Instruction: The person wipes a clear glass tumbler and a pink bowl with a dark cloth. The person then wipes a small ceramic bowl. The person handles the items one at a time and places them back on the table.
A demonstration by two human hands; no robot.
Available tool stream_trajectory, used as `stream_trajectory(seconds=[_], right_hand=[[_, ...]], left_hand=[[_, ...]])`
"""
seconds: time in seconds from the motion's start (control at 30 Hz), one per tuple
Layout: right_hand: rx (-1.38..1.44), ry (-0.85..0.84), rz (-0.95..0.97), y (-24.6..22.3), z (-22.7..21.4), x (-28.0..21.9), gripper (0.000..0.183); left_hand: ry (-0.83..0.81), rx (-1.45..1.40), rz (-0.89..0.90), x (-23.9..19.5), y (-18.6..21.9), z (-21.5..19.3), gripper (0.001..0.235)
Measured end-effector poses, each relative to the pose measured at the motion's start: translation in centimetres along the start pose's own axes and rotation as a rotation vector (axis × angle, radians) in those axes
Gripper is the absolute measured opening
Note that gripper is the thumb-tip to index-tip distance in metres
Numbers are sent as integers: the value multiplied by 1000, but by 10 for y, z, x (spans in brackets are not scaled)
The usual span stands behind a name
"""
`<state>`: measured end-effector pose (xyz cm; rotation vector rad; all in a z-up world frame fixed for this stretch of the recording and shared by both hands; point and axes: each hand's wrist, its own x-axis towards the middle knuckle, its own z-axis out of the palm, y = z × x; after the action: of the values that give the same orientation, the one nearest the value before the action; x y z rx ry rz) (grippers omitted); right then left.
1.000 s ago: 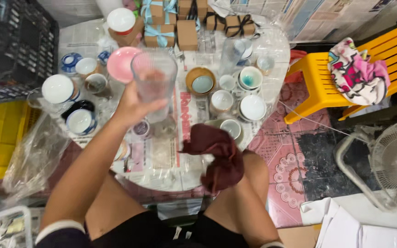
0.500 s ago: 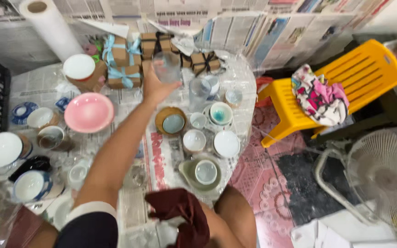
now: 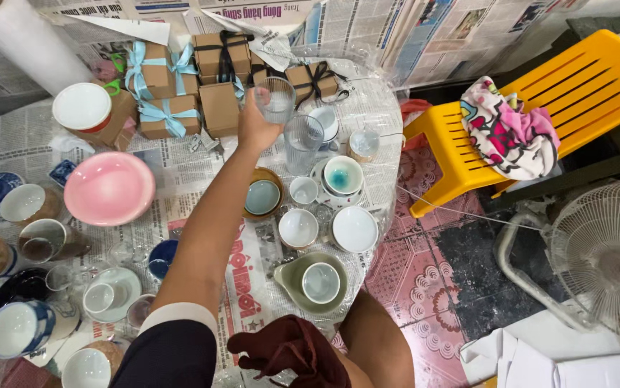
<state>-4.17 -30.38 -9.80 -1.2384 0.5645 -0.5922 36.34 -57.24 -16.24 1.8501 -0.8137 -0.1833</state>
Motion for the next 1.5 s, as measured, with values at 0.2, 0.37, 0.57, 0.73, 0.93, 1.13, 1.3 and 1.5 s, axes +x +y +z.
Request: stream_trajectory(seconds=[0.2, 0.37, 0.57, 0.73, 0.93, 1.13, 1.3, 1.5], right_hand=[[-21, 7, 35, 5, -4, 0, 67], [-44, -17, 19, 1, -4, -3, 71], [-173, -4, -81, 0, -15, -20, 77], [-140, 245, 390, -19, 2, 1, 72], [-445, -804, -576, -35, -15, 41, 99], [-603, -867, -215, -15, 25, -2, 68], [-605, -1161, -173, -25, 45, -11, 33], [-591, -1134, -81, -44, 25, -3, 19]], left_hand=[[-63, 1, -17, 7, -18, 2, 82], [-168, 101, 58, 9, -28, -9, 101], [-328, -36, -45, -14, -15, -65, 94], [-318, -233, 16, -78, 64, -159, 62], [-256, -154, 234, -278, 162, -278, 19], [-214, -71, 128, -490, 194, -294, 39], [-17, -141, -150, -559, 152, -306, 23], [130, -402, -82, -566, 114, -327, 19]])
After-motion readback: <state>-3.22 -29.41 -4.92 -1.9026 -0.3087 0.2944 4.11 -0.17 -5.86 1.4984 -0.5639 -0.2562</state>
